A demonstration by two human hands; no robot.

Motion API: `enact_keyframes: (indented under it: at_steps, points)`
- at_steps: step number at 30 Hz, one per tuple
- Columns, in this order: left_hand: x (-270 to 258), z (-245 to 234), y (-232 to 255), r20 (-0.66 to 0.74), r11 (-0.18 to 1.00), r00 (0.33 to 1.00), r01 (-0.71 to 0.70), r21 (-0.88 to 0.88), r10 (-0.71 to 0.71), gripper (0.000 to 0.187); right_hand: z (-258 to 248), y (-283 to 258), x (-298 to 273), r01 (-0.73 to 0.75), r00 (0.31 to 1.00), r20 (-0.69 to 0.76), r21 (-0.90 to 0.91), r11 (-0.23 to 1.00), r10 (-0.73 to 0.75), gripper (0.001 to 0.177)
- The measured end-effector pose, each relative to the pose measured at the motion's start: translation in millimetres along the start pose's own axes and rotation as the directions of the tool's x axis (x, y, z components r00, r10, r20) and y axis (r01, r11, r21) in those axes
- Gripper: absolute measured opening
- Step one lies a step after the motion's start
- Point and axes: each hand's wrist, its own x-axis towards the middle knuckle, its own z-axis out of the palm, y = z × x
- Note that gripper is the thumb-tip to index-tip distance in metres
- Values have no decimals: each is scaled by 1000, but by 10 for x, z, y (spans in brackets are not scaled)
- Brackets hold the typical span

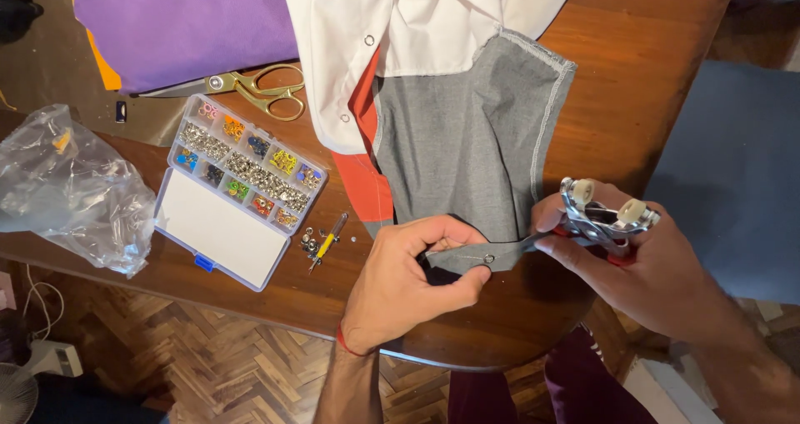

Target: Attaching metal eyelets to a fabric banner using a hand-held grommet punch tool

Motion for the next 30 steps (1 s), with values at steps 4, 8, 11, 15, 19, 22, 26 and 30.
enact_keyframes:
  at_steps: [4,8,11,15,19,22,26,30]
  points:
    - [30,50,66,-9,1000,1000,13,2,-13,15,6,-7,18,19,1000,-11,-29,999,-19,9]
    - [16,84,18,-36,998,999,0,68,2,19,-8,8,18,60,998,-9,-67,996,-60,6]
    - [17,115,24,-69,991,992,-102,86,108,19,-11,45,22,78,997,-14,-41,996,-79,6]
    - [7,152,52,-144,959,953,-245,146,265,9,-46,51,21,72,997,-15,-61,996,-73,5]
    - [-22,146,22,-147,961,957,-229,154,252,14,-77,78,-27,8,1000,-22,-65,998,-9,10]
    - [-27,142,31,-145,965,962,-209,157,231,9,-89,86,-44,15,1000,-5,-28,999,-15,10]
    - [-52,143,4,-130,965,964,-210,157,231,7,-86,129,-89,32,999,-10,-23,999,-33,14]
    - [-51,151,-23,-128,967,967,-198,160,220,6,-84,102,-112,-6,1000,-15,1,1000,6,14]
